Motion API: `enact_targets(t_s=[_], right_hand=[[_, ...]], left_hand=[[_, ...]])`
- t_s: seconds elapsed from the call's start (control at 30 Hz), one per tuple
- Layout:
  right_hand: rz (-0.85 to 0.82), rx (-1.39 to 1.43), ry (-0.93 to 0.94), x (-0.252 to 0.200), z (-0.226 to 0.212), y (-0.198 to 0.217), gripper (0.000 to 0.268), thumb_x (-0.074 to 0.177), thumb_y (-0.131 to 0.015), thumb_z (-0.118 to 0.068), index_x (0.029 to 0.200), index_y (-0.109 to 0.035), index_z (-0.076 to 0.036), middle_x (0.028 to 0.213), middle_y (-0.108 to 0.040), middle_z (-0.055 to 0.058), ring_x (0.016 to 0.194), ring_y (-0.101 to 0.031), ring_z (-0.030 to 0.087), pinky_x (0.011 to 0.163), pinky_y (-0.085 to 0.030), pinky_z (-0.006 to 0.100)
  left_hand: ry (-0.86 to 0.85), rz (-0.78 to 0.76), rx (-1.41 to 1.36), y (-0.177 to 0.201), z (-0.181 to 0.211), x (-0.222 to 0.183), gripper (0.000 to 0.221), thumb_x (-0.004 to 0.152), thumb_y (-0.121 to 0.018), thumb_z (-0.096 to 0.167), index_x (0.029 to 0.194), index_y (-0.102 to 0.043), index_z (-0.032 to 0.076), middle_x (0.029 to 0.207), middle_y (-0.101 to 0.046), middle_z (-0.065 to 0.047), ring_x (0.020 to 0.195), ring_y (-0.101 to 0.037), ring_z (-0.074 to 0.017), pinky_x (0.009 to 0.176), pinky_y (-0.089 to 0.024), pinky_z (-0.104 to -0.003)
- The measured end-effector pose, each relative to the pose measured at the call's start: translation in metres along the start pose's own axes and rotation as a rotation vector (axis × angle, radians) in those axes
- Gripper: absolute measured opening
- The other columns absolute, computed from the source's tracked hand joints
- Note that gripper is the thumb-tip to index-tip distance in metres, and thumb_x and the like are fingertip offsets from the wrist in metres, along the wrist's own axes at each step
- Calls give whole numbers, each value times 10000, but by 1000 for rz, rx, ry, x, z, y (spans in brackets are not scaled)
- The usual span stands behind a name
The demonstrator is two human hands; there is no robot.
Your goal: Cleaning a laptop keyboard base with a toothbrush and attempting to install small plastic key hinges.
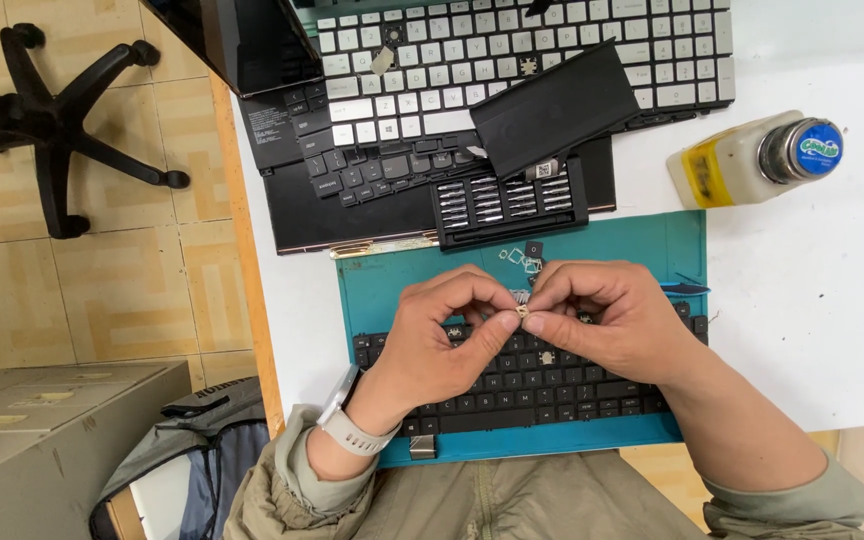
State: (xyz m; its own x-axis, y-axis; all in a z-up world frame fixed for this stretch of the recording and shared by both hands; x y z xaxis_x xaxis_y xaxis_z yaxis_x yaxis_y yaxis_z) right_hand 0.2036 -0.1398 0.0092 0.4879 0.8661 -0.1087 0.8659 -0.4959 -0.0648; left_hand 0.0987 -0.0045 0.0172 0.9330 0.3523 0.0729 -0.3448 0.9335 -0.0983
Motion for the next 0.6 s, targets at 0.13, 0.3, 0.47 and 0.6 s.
enact_targets(t_s=[0.13,0.3,0.47,0.6], right_hand=[[-1,7,-6,0,1,0,57,862,-760,-2,814,-746,24,705,-669,80,620,-515,79,534,-481,230],[-3,6,6,-1,3,0,80,826,-757,38,757,-719,26,677,-641,86,582,-503,100,517,-478,245],[-7,-1,7,-2,8,-1,91,845,-736,43,766,-696,25,687,-614,96,585,-484,101,508,-466,253],[-31,-10,-19,0,-5,-6,82,903,-712,-7,825,-727,12,702,-643,82,604,-506,85,517,-483,241]], left_hand=[[-12,-6,-3,-2,-2,-1,6,920,-733,39,922,-734,45,758,-674,-83,679,-630,-162,563,-551,-261],[-16,-26,-22,-5,-4,-2,13,912,-732,37,925,-731,35,757,-668,-90,671,-640,-166,535,-557,-267],[-31,-36,-4,-6,-1,-2,8,918,-720,33,923,-726,38,750,-657,-90,651,-635,-172,526,-551,-274],[-45,-21,11,-2,1,0,42,931,-693,27,912,-724,46,739,-640,-81,641,-605,-171,536,-546,-272]])
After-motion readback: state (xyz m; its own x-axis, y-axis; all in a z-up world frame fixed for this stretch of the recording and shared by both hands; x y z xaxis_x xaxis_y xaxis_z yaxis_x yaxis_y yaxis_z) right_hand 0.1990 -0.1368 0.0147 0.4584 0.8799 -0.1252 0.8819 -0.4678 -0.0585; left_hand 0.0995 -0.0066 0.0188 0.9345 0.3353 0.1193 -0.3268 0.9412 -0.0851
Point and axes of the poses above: each hand's wrist, its own x-axis towards the middle knuckle, its own y-axis out of the back of the hand, z = x × y, the point moved 6 cm from there along x, towards the middle knuckle
